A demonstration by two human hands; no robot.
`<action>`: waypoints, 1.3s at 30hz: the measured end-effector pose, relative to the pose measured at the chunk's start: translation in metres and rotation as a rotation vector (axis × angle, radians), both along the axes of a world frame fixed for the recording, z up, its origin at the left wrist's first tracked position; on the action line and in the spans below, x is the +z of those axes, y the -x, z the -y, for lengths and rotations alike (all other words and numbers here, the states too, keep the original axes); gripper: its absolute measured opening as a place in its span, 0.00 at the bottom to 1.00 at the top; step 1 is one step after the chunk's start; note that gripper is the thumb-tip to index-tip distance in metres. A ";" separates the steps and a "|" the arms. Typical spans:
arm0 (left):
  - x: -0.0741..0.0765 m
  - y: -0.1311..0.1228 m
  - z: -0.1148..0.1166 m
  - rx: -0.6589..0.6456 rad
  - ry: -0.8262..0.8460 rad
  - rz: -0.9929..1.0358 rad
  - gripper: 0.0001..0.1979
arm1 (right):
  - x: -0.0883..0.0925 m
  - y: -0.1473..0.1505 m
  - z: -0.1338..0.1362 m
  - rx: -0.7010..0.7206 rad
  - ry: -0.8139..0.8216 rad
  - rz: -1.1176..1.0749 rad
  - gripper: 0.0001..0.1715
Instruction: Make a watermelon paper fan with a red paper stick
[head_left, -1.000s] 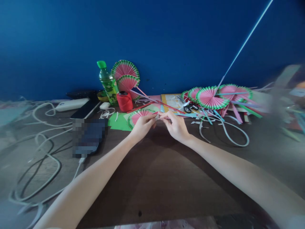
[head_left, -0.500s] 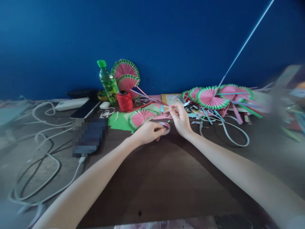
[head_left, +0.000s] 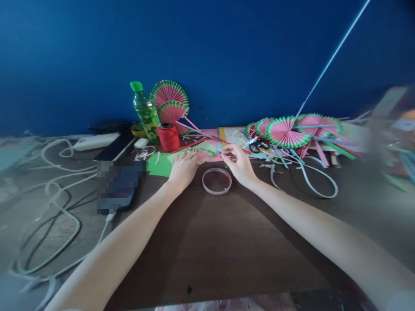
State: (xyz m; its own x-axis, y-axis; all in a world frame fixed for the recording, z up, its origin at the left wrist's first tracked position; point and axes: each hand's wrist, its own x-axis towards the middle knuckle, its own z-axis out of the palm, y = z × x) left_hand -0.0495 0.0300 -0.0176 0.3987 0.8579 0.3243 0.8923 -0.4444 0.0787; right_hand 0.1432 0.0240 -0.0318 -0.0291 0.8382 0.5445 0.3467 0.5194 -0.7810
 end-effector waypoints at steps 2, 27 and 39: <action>-0.001 0.002 -0.002 -0.026 -0.029 -0.017 0.14 | -0.001 0.000 -0.001 0.005 0.006 -0.009 0.07; 0.012 -0.021 0.021 -0.107 -0.323 -0.056 0.12 | 0.007 0.008 0.003 0.212 0.121 -0.366 0.22; 0.003 -0.019 0.018 -0.117 -0.186 0.147 0.12 | 0.008 0.004 0.000 0.325 0.132 -0.366 0.19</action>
State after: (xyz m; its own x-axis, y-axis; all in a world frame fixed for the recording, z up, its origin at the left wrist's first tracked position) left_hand -0.0309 0.0123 -0.0147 0.4288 0.7289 0.5337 0.8188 -0.5632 0.1114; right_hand 0.1393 0.0240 -0.0238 -0.1269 0.8798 0.4581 -0.1251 0.4439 -0.8873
